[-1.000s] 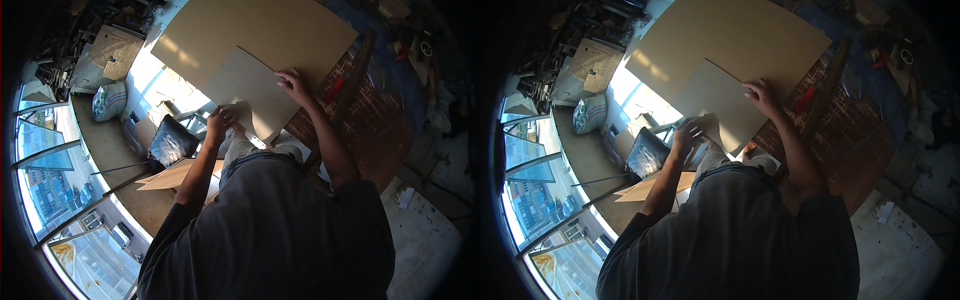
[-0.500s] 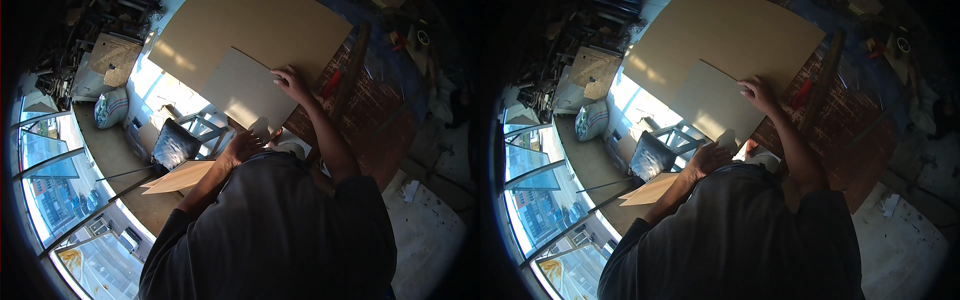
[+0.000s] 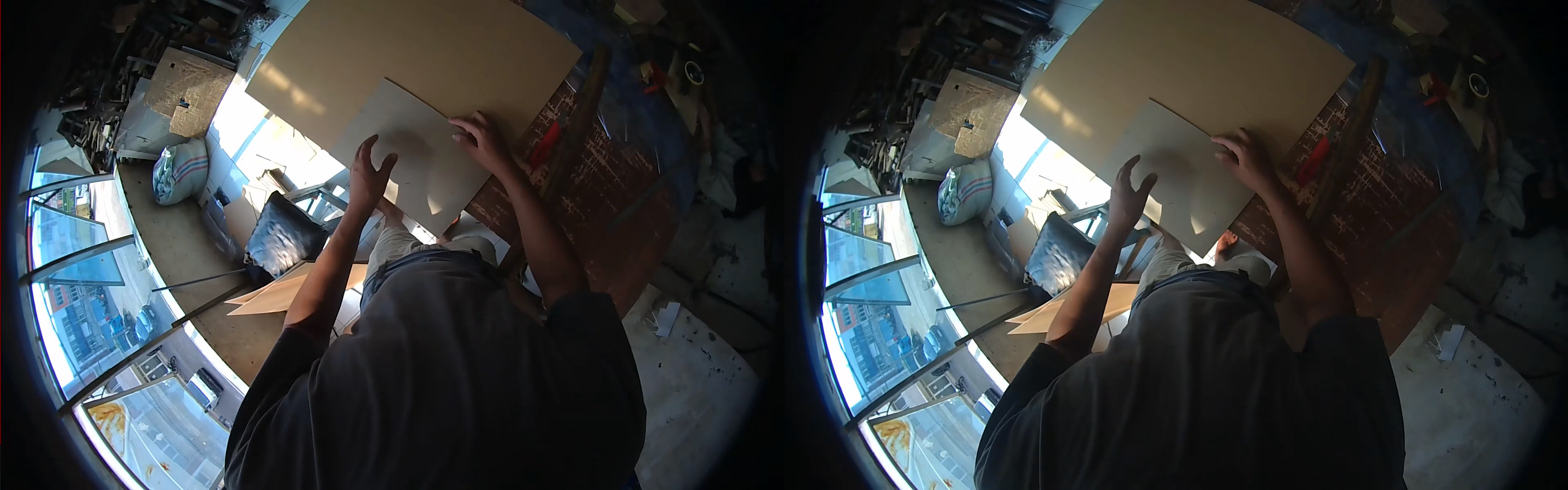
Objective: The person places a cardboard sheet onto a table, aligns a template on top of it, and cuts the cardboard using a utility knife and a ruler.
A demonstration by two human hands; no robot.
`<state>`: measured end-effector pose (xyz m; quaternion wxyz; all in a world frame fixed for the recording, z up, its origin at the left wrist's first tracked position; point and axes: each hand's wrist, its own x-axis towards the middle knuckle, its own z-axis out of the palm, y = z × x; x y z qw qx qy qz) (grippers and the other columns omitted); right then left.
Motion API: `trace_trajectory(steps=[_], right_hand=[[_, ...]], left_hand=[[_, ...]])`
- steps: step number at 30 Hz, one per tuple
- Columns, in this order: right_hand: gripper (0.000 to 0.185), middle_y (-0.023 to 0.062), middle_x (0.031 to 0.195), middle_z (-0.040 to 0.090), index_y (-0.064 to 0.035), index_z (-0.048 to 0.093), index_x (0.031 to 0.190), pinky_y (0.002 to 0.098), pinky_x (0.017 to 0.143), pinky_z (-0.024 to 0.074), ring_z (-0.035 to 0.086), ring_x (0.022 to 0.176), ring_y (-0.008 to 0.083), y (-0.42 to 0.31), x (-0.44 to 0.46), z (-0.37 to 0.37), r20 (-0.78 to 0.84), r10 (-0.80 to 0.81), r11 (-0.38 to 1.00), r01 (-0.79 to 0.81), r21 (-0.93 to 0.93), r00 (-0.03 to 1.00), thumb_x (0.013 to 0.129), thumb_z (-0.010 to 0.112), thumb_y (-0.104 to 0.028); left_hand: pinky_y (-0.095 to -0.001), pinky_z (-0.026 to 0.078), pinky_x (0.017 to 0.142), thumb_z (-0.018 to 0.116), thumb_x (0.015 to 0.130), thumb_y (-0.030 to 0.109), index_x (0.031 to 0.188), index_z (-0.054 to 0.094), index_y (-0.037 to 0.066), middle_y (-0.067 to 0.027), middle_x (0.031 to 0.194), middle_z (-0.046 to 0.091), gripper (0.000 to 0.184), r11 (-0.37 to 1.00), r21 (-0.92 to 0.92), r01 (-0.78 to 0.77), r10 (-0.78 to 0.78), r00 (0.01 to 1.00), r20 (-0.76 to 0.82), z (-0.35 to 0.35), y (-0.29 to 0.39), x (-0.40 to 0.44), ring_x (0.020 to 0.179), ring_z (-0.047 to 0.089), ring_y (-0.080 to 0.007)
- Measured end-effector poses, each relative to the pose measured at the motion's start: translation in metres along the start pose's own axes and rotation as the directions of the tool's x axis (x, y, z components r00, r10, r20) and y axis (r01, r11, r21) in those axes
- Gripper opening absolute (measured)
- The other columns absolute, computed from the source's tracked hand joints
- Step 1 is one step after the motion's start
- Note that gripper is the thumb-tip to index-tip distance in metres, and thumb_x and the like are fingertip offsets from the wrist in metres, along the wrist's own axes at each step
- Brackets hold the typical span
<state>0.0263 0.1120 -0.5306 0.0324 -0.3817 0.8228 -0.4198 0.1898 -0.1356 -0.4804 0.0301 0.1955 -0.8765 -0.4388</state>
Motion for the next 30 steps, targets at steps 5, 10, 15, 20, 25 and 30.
trace_trajectory(steps=[5,10,15,20,25,30], right_hand=[[0.035,0.0126,0.117,0.06,-0.0111,0.065,0.122,0.0408,0.096,0.0478,0.059,0.113,0.0323,0.006,0.002,0.003,-0.01,-0.016,1.0,0.016,-0.016,1.0,0.088,0.069,-0.011],[0.035,0.0166,0.119,0.058,-0.0126,0.066,0.122,0.0458,0.098,0.0468,0.056,0.115,0.0355,0.001,0.0,0.002,-0.008,0.021,1.0,-0.022,-0.001,1.0,0.088,0.069,-0.019],[0.035,0.0161,0.115,0.059,-0.0113,0.065,0.122,0.045,0.096,0.0475,0.058,0.111,0.0351,-0.002,-0.004,-0.005,-0.006,0.06,0.997,-0.06,-0.052,0.998,0.088,0.069,-0.017],[0.023,0.0141,0.102,0.062,-0.0062,0.062,0.109,0.044,0.085,0.0503,0.061,0.101,0.0347,-0.003,-0.023,-0.043,-0.299,0.26,0.945,-0.305,-0.116,0.918,0.091,0.068,-0.018],[0.031,0.0169,0.09,0.061,-0.0021,0.058,0.098,0.0466,0.072,0.0518,0.065,0.084,0.0365,0.007,-0.053,-0.093,-0.559,0.47,0.718,-0.664,-0.207,0.683,0.09,0.072,-0.028],[0.055,0.017,0.085,0.061,0.0002,0.055,0.101,0.0454,0.072,0.0514,0.064,0.079,0.0373,0.034,-0.06,-0.098,-0.513,0.569,0.558,-0.76,-0.334,0.643,0.085,0.074,-0.049]], left_hand=[[-0.0501,0.031,0.116,0.075,0.084,0.047,0.148,0.032,-0.006,-0.0323,0.156,0.025,0.094,0.924,0.357,-0.139,0.133,0.99,0.04,0.038,-0.003,0.069,0.145,0.023,-0.0496],[-0.0604,0.022,0.117,0.082,0.071,0.059,0.151,0.011,-0.014,-0.0371,0.159,0.006,0.13,0.848,0.529,-0.029,-0.096,0.974,0.207,0.046,0.025,0.082,0.147,0.008,-0.0542],[-0.0663,0.016,0.115,0.085,0.063,0.064,0.15,0.003,-0.017,-0.0416,0.156,-0.002,0.143,0.813,0.582,-0.019,-0.138,0.965,0.224,0.061,0.03,0.081,0.145,0.0,-0.0596],[-0.0682,0.014,0.114,0.084,0.061,0.067,0.148,-0.002,-0.018,-0.042,0.156,-0.007,0.15,0.807,0.59,0.011,-0.176,0.959,0.222,0.062,0.034,0.078,0.145,-0.005,-0.0594],[-0.0689,0.011,0.114,0.087,0.056,0.066,0.15,-0.005,-0.016,-0.0411,0.156,-0.009,0.154,0.813,0.581,0.03,-0.185,0.96,0.21,0.067,0.032,0.081,0.146,-0.007,-0.0576],[-0.0691,0.009,0.115,0.091,0.054,0.058,0.153,-0.003,-0.009,-0.0342,0.16,-0.01,0.153,0.856,0.513,0.056,-0.167,0.971,0.173,0.067,0.033,0.082,0.147,-0.009,-0.0556]])
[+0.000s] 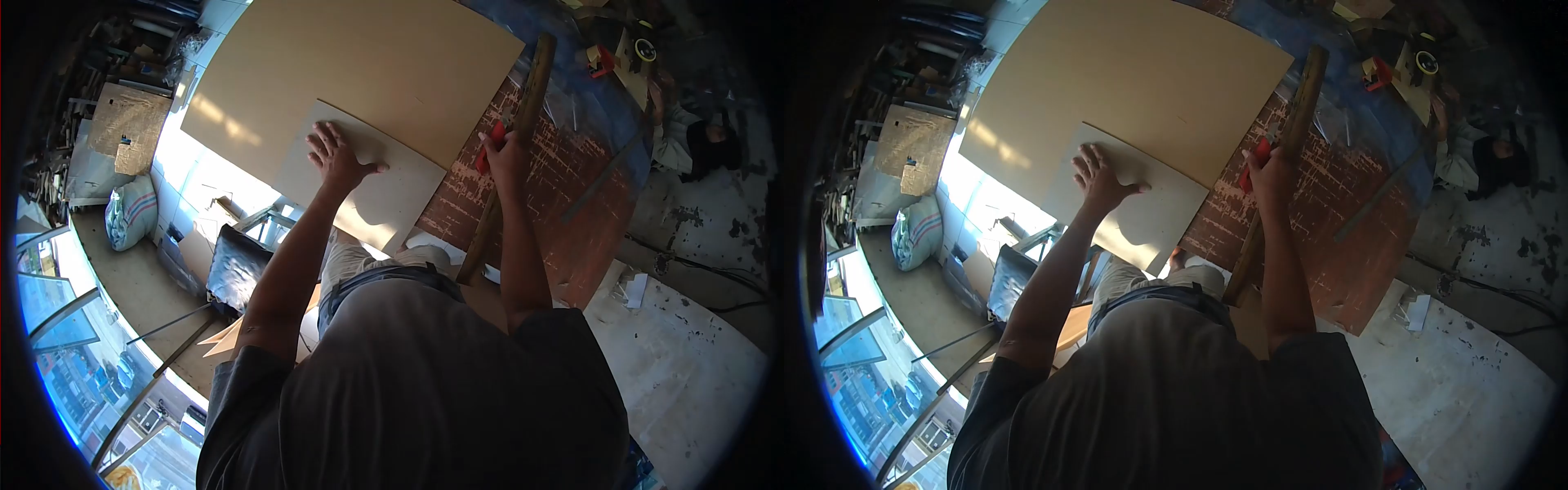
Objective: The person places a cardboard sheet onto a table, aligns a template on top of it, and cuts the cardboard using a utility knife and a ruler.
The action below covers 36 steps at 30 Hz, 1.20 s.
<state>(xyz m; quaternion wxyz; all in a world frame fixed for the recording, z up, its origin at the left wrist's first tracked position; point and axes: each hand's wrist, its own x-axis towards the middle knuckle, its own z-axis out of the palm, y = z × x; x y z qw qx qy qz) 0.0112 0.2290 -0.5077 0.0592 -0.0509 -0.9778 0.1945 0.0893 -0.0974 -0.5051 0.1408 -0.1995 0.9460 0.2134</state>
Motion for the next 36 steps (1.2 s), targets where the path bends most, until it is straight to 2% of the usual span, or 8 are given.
trace_trajectory(steps=[3,9,11,13,14,18,25,36], right_hand=[[0.056,0.0164,0.084,0.062,0.0007,0.055,0.099,0.0456,0.072,0.0515,0.065,0.079,0.038,-0.002,0.006,0.003,0.086,0.006,0.998,-0.001,-0.056,0.996,0.083,0.075,-0.049],[0.025,0.0131,0.086,0.062,-0.0004,0.055,0.099,0.0455,0.075,0.0521,0.066,0.075,0.0316,0.002,0.019,-0.006,0.187,0.068,0.942,-0.125,0.31,0.98,0.09,0.065,-0.022],[0.017,0.008,0.089,0.058,-0.0018,0.052,0.104,0.0389,0.066,0.0519,0.062,0.066,0.0218,-0.009,0.019,0.0,0.188,-0.053,0.872,-0.046,0.487,0.981,0.094,0.058,-0.015],[0.013,0.0051,0.091,0.057,-0.004,0.051,0.108,0.0304,0.059,0.0487,0.058,0.062,0.0136,-0.055,0.012,-0.014,0.479,0.015,0.755,-0.324,0.57,0.878,0.097,0.05,-0.011],[0.013,0.0035,0.085,0.057,-0.0059,0.052,0.112,0.0255,0.054,0.0454,0.056,0.061,0.0084,-0.07,0.013,-0.004,0.485,-0.134,0.732,-0.244,0.636,0.864,0.1,0.051,-0.012],[0.024,0.0106,0.08,0.062,-0.0067,0.054,0.114,0.0364,0.059,0.0487,0.061,0.064,0.021,-0.135,0.019,0.042,0.588,-0.302,0.88,-0.017,0.474,0.75,0.104,0.05,-0.029],[0.041,0.0251,0.084,0.068,0.0001,0.054,0.105,0.0516,0.074,0.0526,0.067,0.085,0.0454,-0.252,0.019,0.08,0.6,-0.544,0.796,0.587,0.148,0.586,0.105,0.043,-0.04],[0.05,0.0292,0.093,0.068,0.0012,0.061,0.104,0.0557,0.078,0.0512,0.064,0.09,0.0498,-0.283,0.023,0.106,0.619,-0.561,0.779,0.604,0.17,0.549,0.105,0.039,-0.044]], left_hand=[[-0.068,0.008,0.116,0.093,0.052,0.054,0.154,-0.003,-0.007,-0.0297,0.162,-0.011,0.153,0.999,-0.049,0.017,-0.017,1.0,-0.013,-0.002,-0.002,-0.002,0.148,-0.01,-0.0539],[-0.0708,0.009,0.114,0.092,0.054,0.056,0.154,-0.007,-0.006,-0.0313,0.16,-0.015,0.154,0.996,-0.076,0.05,-0.048,0.999,0.022,-0.005,-0.002,-0.001,0.146,-0.013,-0.0556],[-0.0695,0.006,0.115,0.094,0.053,0.05,0.154,-0.005,-0.008,-0.0294,0.161,-0.016,0.153,0.994,-0.099,0.045,-0.043,0.999,0.025,-0.008,0.001,-0.003,0.147,-0.014,-0.0541],[-0.0702,0.006,0.115,0.094,0.055,0.05,0.153,-0.006,-0.01,-0.0307,0.161,-0.017,0.152,0.991,-0.117,0.072,-0.066,0.996,0.056,-0.011,0.002,-0.003,0.146,-0.015,-0.0547],[-0.0704,0.007,0.115,0.093,0.056,0.05,0.153,-0.006,-0.01,-0.0311,0.16,-0.017,0.152,0.992,-0.103,0.071,-0.064,0.995,0.071,-0.011,0.002,-0.002,0.146,-0.015,-0.0552],[-0.0713,0.007,0.114,0.092,0.057,0.05,0.153,-0.005,-0.01,-0.0316,0.16,-0.017,0.15,0.991,-0.098,0.088,-0.079,0.992,0.095,-0.016,0.004,-0.002,0.145,-0.015,-0.0559],[-0.0735,0.009,0.113,0.09,0.055,0.056,0.154,0.001,-0.01,-0.0311,0.161,-0.014,0.149,0.993,-0.069,0.095,-0.088,0.991,0.102,-0.016,0.002,0.0,0.146,-0.011,-0.057],[-0.0742,0.01,0.112,0.087,0.057,0.057,0.154,0.002,-0.01,-0.0332,0.161,-0.009,0.145,0.996,-0.039,0.085,-0.08,0.991,0.111,-0.016,0.001,0.001,0.146,-0.008,-0.0581]])
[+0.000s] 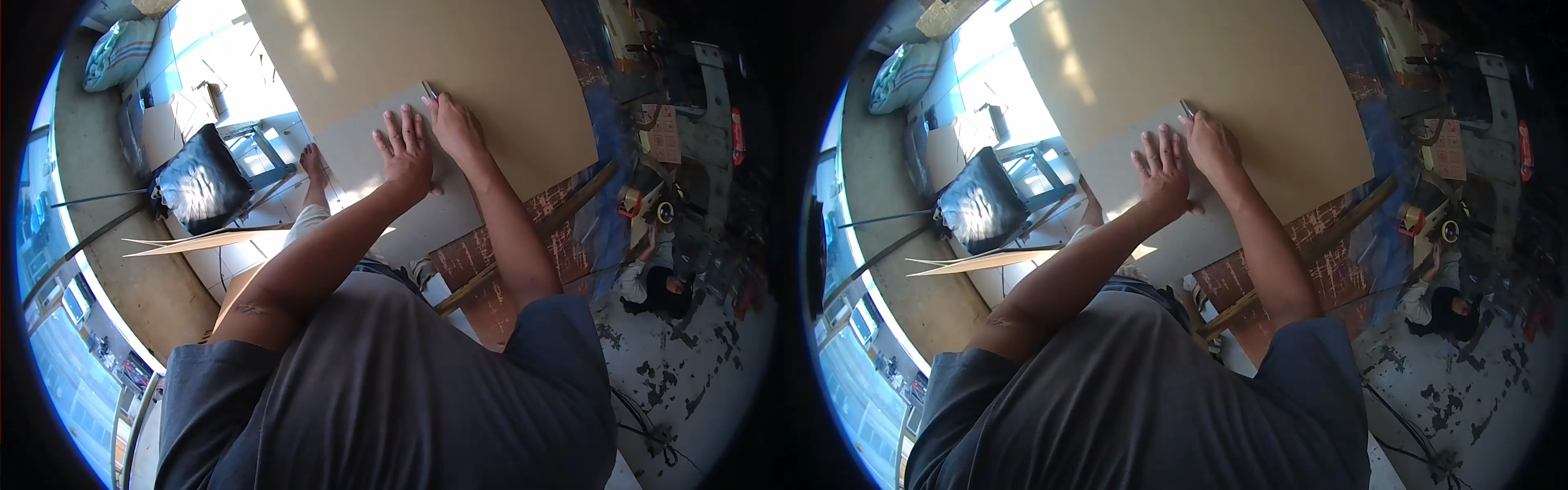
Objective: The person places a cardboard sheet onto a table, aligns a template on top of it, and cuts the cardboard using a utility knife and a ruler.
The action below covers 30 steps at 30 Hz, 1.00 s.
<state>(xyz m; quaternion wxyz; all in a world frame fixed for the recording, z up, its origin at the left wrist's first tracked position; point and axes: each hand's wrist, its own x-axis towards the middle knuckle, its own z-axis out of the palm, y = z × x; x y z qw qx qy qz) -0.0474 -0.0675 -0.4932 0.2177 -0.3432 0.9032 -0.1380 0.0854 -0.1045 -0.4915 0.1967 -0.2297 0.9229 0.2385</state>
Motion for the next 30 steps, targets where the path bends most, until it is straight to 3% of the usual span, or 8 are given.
trace_trajectory(steps=[8,16,30], right_hand=[[0.049,0.0295,0.092,0.068,0.0008,0.061,0.102,0.0559,0.076,0.0518,0.066,0.088,0.0484,-0.013,-0.006,-0.011,0.071,0.068,0.995,-0.063,-0.074,0.995,0.105,0.041,-0.044],[0.044,0.0279,0.086,0.068,-0.0003,0.061,0.099,0.0549,0.07,0.0537,0.067,0.083,0.0466,0.0,-0.019,-0.01,0.066,0.02,0.992,-0.012,-0.124,0.998,0.104,0.045,-0.041],[0.04,0.0277,0.075,0.066,-0.0004,0.057,0.098,0.056,0.065,0.0525,0.067,0.077,0.0479,0.056,-0.137,-0.011,0.144,0.101,0.979,-0.073,-0.189,0.984,0.103,0.047,-0.039]], left_hand=[[-0.0759,0.009,0.111,0.087,0.058,0.057,0.154,0.001,-0.009,-0.0316,0.161,-0.01,0.145,1.0,0.009,0.014,-0.014,1.0,0.024,-0.001,0.002,0.002,0.146,-0.009,-0.0575],[-0.0768,0.009,0.11,0.088,0.058,0.056,0.154,0.002,-0.009,-0.0319,0.161,-0.01,0.144,1.0,0.007,0.025,-0.025,0.999,0.034,-0.003,0.003,0.001,0.146,-0.01,-0.0575],[-0.0766,0.009,0.11,0.091,0.056,0.053,0.154,0.002,-0.009,-0.0311,0.161,-0.01,0.147,0.999,-0.017,0.03,-0.03,1.0,0.007,0.0,0.004,0.001,0.146,-0.009,-0.0571]])
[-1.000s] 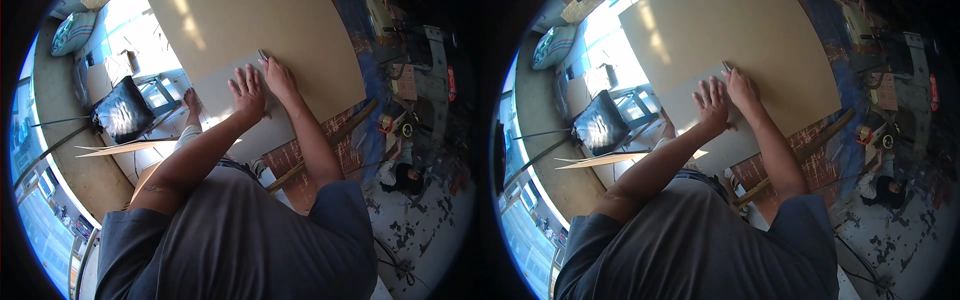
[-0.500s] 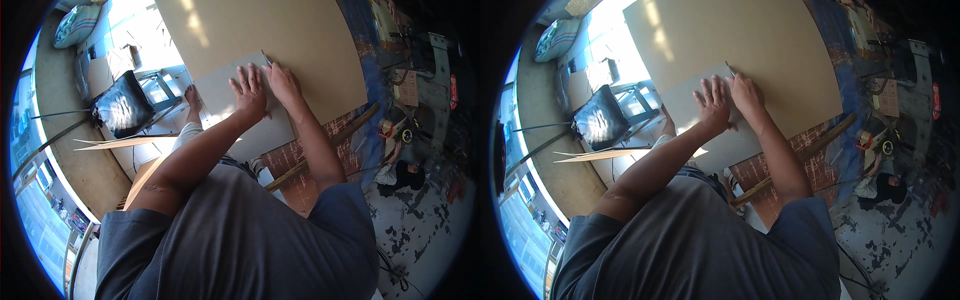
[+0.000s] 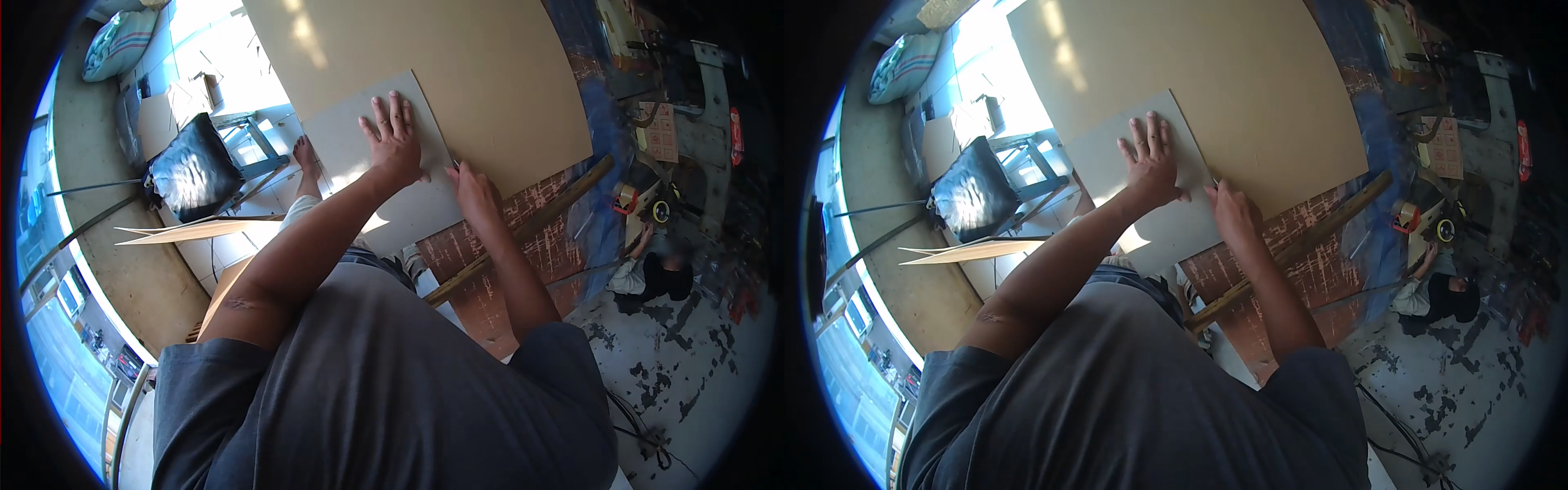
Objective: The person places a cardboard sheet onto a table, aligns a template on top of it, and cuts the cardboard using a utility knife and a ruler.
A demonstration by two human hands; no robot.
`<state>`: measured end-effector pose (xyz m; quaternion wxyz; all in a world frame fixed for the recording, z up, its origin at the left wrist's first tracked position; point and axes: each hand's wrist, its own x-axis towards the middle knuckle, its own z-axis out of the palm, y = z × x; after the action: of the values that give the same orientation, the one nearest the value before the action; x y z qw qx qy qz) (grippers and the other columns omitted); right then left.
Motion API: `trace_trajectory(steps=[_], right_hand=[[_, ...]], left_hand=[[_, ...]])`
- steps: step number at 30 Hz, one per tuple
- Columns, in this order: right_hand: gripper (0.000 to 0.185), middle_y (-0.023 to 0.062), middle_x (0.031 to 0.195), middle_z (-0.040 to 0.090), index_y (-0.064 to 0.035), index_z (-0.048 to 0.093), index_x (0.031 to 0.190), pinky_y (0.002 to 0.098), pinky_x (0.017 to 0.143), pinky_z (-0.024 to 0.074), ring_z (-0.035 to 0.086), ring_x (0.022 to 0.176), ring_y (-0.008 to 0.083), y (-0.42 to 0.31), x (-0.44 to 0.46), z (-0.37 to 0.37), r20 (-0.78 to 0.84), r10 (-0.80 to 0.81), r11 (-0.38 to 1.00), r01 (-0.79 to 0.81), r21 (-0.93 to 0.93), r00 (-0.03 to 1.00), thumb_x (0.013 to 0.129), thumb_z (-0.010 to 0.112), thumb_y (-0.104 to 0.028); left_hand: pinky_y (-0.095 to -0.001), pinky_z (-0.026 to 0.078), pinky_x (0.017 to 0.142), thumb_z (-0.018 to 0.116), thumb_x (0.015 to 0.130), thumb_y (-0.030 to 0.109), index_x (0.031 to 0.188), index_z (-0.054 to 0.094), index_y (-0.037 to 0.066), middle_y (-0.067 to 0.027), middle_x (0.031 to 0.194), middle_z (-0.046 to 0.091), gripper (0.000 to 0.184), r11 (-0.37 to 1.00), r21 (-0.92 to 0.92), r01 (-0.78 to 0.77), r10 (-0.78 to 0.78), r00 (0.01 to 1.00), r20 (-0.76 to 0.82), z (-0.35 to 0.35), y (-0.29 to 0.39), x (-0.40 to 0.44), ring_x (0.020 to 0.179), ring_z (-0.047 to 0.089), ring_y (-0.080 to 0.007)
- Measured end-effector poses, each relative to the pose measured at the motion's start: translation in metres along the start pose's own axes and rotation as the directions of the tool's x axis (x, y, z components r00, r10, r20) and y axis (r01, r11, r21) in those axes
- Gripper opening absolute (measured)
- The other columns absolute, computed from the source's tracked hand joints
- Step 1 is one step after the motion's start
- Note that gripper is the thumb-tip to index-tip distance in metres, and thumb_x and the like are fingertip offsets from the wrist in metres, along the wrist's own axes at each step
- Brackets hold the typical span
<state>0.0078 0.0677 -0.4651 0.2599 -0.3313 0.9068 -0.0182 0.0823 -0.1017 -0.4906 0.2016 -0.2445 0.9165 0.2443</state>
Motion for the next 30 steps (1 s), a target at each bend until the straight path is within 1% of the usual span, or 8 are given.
trace_trajectory(steps=[6,8,11,17,21,23,25,30], right_hand=[[0.041,0.0278,0.073,0.065,-0.001,0.054,0.101,0.0568,0.064,0.0509,0.066,0.076,0.0492,0.055,-0.064,0.041,-0.042,-0.001,0.997,0.004,0.083,0.999,0.104,0.044,-0.041],[0.04,0.0278,0.074,0.065,-0.0017,0.052,0.104,0.0566,0.063,0.0503,0.066,0.076,0.0489,0.051,-0.085,0.025,0.109,0.101,0.995,-0.099,-0.031,0.989,0.104,0.045,-0.041],[0.032,0.028,0.078,0.064,-0.0004,0.051,0.105,0.0559,0.064,0.0478,0.064,0.077,0.0493,0.069,-0.108,0.041,0.138,0.129,0.988,-0.139,0.067,0.982,0.103,0.052,-0.032],[0.039,0.0295,0.078,0.065,0.0008,0.052,0.104,0.0552,0.065,0.0497,0.065,0.079,0.0491,0.061,-0.13,0.027,0.121,0.148,0.986,-0.156,0.059,0.982,0.104,0.048,-0.038],[0.041,0.0297,0.078,0.065,0.0023,0.053,0.102,0.0558,0.066,0.0495,0.065,0.08,0.0497,0.061,-0.113,0.016,0.171,0.154,0.982,-0.169,0.08,0.973,0.104,0.047,-0.038],[0.038,0.0286,0.079,0.064,0.0006,0.055,0.1,0.0568,0.067,0.0472,0.063,0.078,0.0501,0.051,-0.093,-0.001,-0.006,0.172,0.969,-0.168,0.178,0.985,0.104,0.045,-0.036],[0.04,0.0283,0.076,0.064,0.001,0.056,0.097,0.057,0.066,0.0465,0.062,0.077,0.0504,0.024,-0.058,-0.023,-0.055,0.211,0.972,-0.203,0.119,0.976,0.104,0.045,-0.037],[0.044,0.0276,0.079,0.066,0.0004,0.058,0.098,0.0559,0.07,0.0516,0.066,0.079,0.0481,-0.016,0.056,-0.017,-0.167,-0.022,0.985,0.05,0.164,0.986,0.105,0.042,-0.04]], left_hand=[[-0.0774,0.01,0.109,0.09,0.057,0.055,0.154,-0.001,-0.01,-0.0305,0.162,-0.011,0.148,0.999,0.036,0.002,-0.001,1.0,-0.006,0.002,0.0,0.001,0.146,-0.01,-0.0576],[-0.078,0.011,0.109,0.09,0.057,0.055,0.154,-0.001,-0.01,-0.0309,0.161,-0.013,0.148,0.999,0.038,0.006,-0.006,1.0,0.012,-0.001,0.002,0.0,0.145,-0.011,-0.0577],[-0.0788,0.011,0.108,0.09,0.058,0.056,0.154,-0.003,-0.01,-0.0314,0.16,-0.015,0.148,0.999,0.041,0.007,-0.009,0.999,0.032,-0.002,0.003,-0.001,0.145,-0.013,-0.0577],[-0.0787,0.011,0.108,0.089,0.059,0.056,0.154,-0.004,-0.009,-0.0315,0.16,-0.016,0.148,0.998,0.062,0.02,-0.023,0.999,0.047,-0.003,0.006,-0.001,0.145,-0.014,-0.0577],[-0.0784,0.012,0.108,0.089,0.058,0.058,0.154,-0.004,-0.009,-0.0316,0.16,-0.017,0.149,0.997,0.077,0.026,-0.03,0.998,0.061,-0.005,0.005,0.001,0.144,-0.014,-0.0583],[-0.0781,0.013,0.108,0.089,0.058,0.058,0.154,-0.004,-0.009,-0.0315,0.16,-0.016,0.149,0.997,0.077,0.027,-0.032,0.998,0.06,-0.007,0.004,0.001,0.144,-0.014,-0.0582],[-0.0778,0.013,0.109,0.089,0.058,0.058,0.154,-0.003,-0.009,-0.0314,0.16,-0.016,0.149,0.997,0.069,0.021,-0.026,0.998,0.064,-0.006,0.007,-0.001,0.145,-0.014,-0.0581],[-0.0772,0.013,0.109,0.089,0.058,0.056,0.154,-0.002,-0.01,-0.0313,0.161,-0.014,0.148,0.997,0.068,0.031,-0.036,0.997,0.067,-0.011,0.006,-0.001,0.145,-0.012,-0.0579]])
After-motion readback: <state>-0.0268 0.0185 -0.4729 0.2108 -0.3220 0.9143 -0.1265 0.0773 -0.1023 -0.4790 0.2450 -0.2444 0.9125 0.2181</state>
